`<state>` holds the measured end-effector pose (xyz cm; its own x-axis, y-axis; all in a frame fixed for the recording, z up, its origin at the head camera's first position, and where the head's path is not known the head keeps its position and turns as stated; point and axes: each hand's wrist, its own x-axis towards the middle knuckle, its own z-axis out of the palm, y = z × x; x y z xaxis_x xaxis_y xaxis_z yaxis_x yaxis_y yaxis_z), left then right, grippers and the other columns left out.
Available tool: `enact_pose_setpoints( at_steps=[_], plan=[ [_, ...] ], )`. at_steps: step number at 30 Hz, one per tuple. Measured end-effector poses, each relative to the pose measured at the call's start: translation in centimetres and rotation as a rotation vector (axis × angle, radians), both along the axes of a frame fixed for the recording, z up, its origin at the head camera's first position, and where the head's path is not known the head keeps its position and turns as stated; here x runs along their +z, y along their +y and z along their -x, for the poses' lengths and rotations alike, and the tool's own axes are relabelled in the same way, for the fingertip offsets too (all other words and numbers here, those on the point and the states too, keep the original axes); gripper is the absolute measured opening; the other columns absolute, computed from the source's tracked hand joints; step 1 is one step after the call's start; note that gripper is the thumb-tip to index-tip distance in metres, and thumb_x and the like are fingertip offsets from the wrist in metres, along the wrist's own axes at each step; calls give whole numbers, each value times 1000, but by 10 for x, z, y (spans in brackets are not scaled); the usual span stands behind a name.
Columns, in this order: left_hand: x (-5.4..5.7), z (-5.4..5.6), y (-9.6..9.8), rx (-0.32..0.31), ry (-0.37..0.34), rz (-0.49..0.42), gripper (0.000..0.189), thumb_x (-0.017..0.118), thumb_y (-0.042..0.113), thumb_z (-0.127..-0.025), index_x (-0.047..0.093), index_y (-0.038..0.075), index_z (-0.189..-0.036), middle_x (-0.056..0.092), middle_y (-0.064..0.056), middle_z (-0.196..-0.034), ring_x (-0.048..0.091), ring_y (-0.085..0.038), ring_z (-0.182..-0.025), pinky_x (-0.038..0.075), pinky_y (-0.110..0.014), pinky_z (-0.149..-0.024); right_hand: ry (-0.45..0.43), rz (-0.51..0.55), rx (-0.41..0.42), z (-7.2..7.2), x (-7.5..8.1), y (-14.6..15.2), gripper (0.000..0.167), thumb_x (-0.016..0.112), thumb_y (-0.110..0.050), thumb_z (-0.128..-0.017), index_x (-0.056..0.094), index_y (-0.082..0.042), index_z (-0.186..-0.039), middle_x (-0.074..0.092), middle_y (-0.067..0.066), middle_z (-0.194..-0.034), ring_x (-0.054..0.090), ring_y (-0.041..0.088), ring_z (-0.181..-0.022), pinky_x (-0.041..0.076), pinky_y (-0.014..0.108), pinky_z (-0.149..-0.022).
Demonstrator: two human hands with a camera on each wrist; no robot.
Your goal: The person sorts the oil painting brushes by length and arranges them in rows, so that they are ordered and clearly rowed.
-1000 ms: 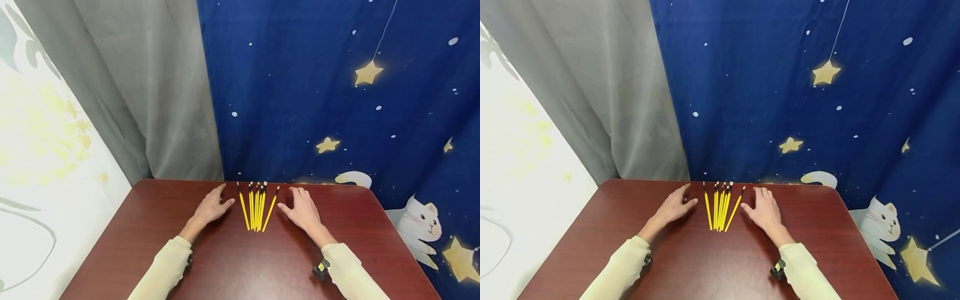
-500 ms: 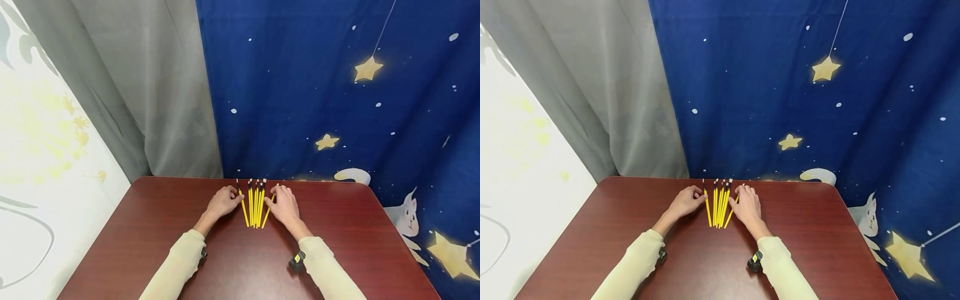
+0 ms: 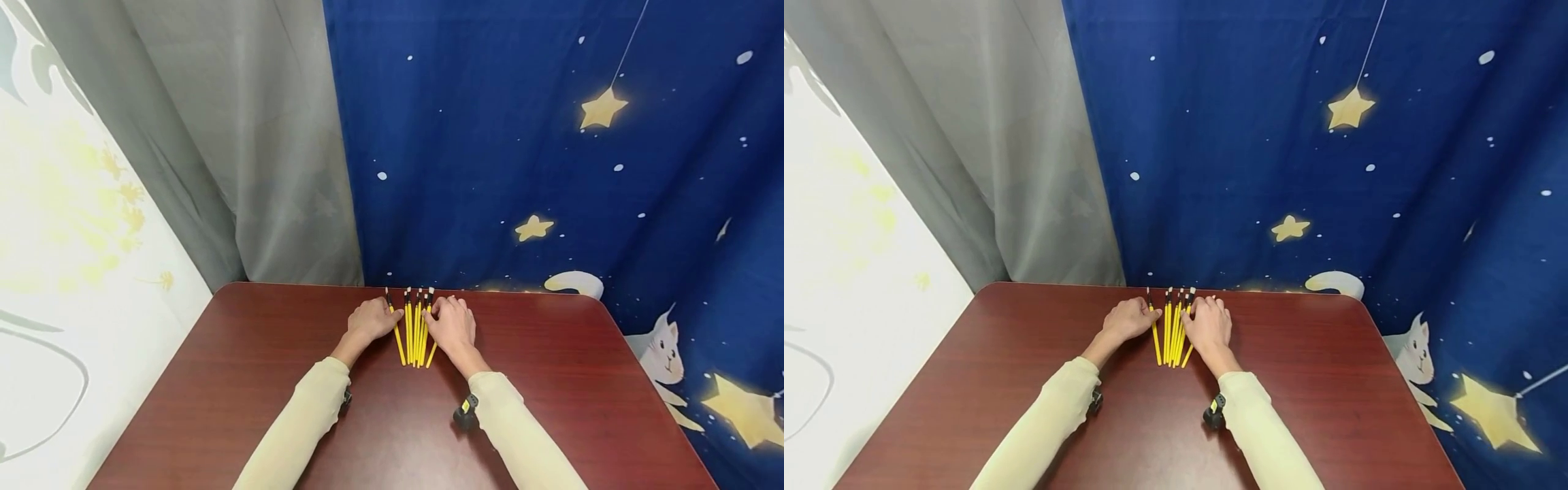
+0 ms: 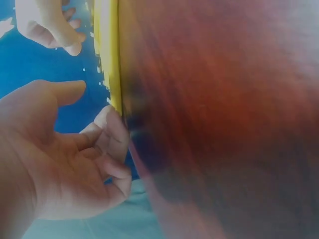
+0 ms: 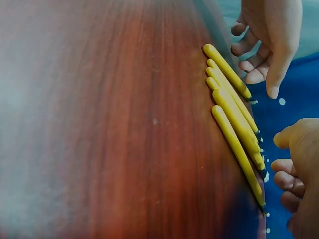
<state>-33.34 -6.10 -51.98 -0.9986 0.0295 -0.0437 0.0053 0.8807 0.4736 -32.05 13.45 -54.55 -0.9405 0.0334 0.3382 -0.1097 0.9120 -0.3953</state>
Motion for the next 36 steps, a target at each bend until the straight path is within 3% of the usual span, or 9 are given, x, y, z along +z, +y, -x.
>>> enact_pose_setpoints(
  at_steps=[2, 4, 6, 8, 10, 14, 21, 27, 36],
  plan=[
    [0, 4, 4, 12, -14, 54, 43, 65, 52, -100, 63, 15, -77, 62, -4, -74, 61, -24, -70, 46, -38, -63, -3, -20, -17, 2, 1, -3, 26, 80, -36, -93, 68, -15, -82, 67, 7, -88, 60, 31, -93, 51, 46, -81],
    [2, 8, 8, 25, -27, 115, 44, 65, 53, -100, 68, 13, -81, 68, -7, -80, 66, -28, -77, 53, -43, -73, -14, -40, -39, 3, 2, -5, 30, 80, -36, -93, 65, -15, -78, 66, 7, -85, 60, 31, -91, 51, 47, -80],
    [5, 12, 13, 36, -17, 178, 45, 65, 53, -100, 76, 10, -95, 75, -11, -93, 71, -33, -88, 54, -52, -89, -32, -57, -58, 4, 2, -7, 34, 79, -37, -93, 62, -15, -74, 65, 7, -83, 61, 32, -90, 52, 48, -79],
    [6, 16, 17, 47, -3, 239, 48, 65, 54, -100, 77, 10, -115, 78, -13, -108, 73, -36, -99, 48, -60, -103, -51, -61, -76, 6, 4, -8, 37, 77, -38, -94, 59, -16, -70, 64, 7, -79, 63, 32, -87, 53, 48, -76],
    [8, 18, 22, 53, 15, 291, 52, 64, 54, -100, 73, 11, -128, 77, -13, -117, 73, -37, -107, 42, -64, -109, -71, -63, -97, 7, 5, -8, 40, 75, -39, -95, 58, -17, -67, 63, 6, -75, 65, 32, -81, 53, 48, -70],
    [6, 22, 27, 57, 0, 349, 47, 64, 53, -101, 78, 12, -118, 78, -12, -112, 73, -35, -100, 42, -64, -107, -101, -56, -124, 8, 6, -10, 41, 75, -37, -94, 57, -17, -64, 63, 7, -71, 65, 31, -71, 52, 49, -58],
    [5, 26, 29, 56, -57, 441, 37, 69, 48, -96, 79, 14, -110, 79, -10, -109, 72, -33, -97, 41, -63, -106, -164, -75, -135, 9, 3, -11, 35, 69, -34, -90, 58, -17, -61, 64, 7, -73, 63, 28, -68, 52, 48, -57],
    [6, 30, 32, 71, -95, 448, 35, 74, 44, -91, 78, 15, -110, 78, -9, -110, 71, -32, -96, 42, -61, -107, -222, -65, -131, 11, 2, -13, 34, 67, -34, -89, 60, -17, -61, 65, 7, -71, 61, 27, -64, 48, 46, -54],
    [5, 39, 40, 57, -139, 440, 36, 72, 45, -93, 79, 17, -114, 79, -8, -111, 71, -30, -93, 48, -57, -103, -291, -84, -126, 15, 9, -13, 38, 71, -42, -90, 62, -15, -64, 64, 7, -67, 60, 28, -60, 45, 43, -51]
  ],
)
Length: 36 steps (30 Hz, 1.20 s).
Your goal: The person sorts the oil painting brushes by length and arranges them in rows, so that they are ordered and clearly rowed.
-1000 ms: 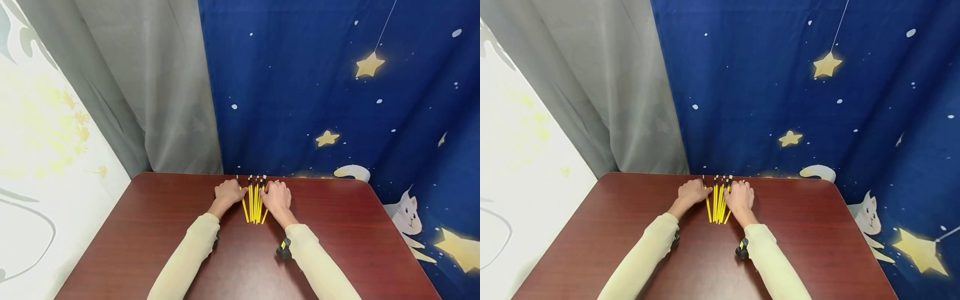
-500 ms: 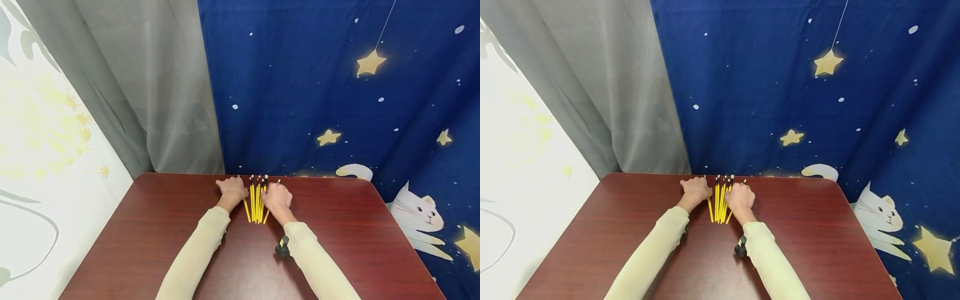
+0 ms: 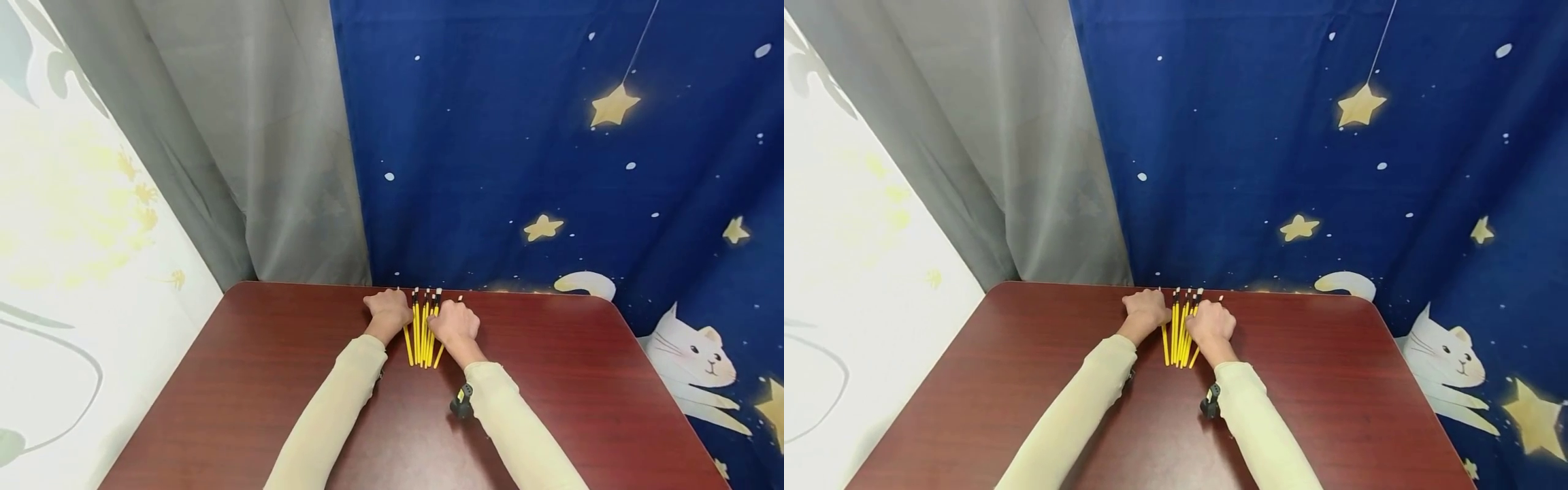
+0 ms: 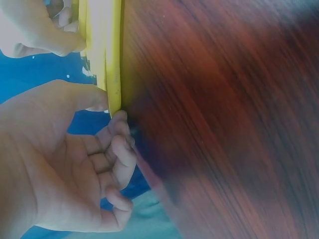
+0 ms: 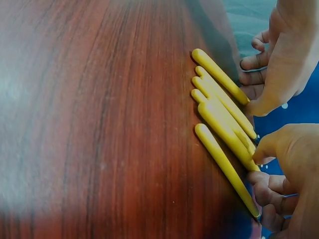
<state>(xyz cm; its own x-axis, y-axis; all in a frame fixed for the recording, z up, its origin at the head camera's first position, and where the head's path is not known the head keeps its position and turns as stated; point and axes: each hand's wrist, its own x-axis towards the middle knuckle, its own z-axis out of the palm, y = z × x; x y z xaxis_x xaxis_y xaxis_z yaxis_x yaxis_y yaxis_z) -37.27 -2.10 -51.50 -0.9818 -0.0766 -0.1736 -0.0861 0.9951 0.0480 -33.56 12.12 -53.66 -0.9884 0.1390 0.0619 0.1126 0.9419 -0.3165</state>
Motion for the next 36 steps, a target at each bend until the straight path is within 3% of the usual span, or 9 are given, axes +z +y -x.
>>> enact_pose_setpoints(
  at_steps=[13, 24, 31, 36],
  plan=[
    [2, -3, 3, 10, 26, 18, 33, 72, 45, -93, 79, 18, -111, 79, -6, -109, 71, -29, -93, 44, -60, -105, -22, -5, 7, 4, 3, 1, 37, 71, -43, -89, 64, -14, -68, 66, 9, -71, 62, 29, -62, 48, 44, -54],
    [3, -8, 8, 5, 54, 21, 34, 69, 42, -97, 78, 19, -120, 78, -7, -116, 72, -29, -98, 44, -61, -106, -18, 36, -30, -2, 6, 3, 42, 77, -46, -84, 63, -13, -62, 66, 10, -71, 63, 29, -65, 49, 43, -57],
    [2, -8, 9, -9, 45, 25, 38, 69, 41, -98, 76, 19, -128, 77, -8, -119, 72, -30, -101, 44, -61, -107, 0, 45, -29, -3, 4, 3, 44, 78, -47, -84, 61, -15, -59, 65, 9, -69, 61, 29, -62, 46, 41, -55],
    [7, -9, 4, -11, 19, -24, 38, 72, 39, -97, 74, 17, -129, 76, -9, -124, 72, -31, -105, 45, -61, -106, 12, 48, -28, -3, 5, 4, 47, 78, -50, -84, 61, -16, -59, 64, 8, -66, 61, 29, -60, 44, 39, -52]
  ],
)
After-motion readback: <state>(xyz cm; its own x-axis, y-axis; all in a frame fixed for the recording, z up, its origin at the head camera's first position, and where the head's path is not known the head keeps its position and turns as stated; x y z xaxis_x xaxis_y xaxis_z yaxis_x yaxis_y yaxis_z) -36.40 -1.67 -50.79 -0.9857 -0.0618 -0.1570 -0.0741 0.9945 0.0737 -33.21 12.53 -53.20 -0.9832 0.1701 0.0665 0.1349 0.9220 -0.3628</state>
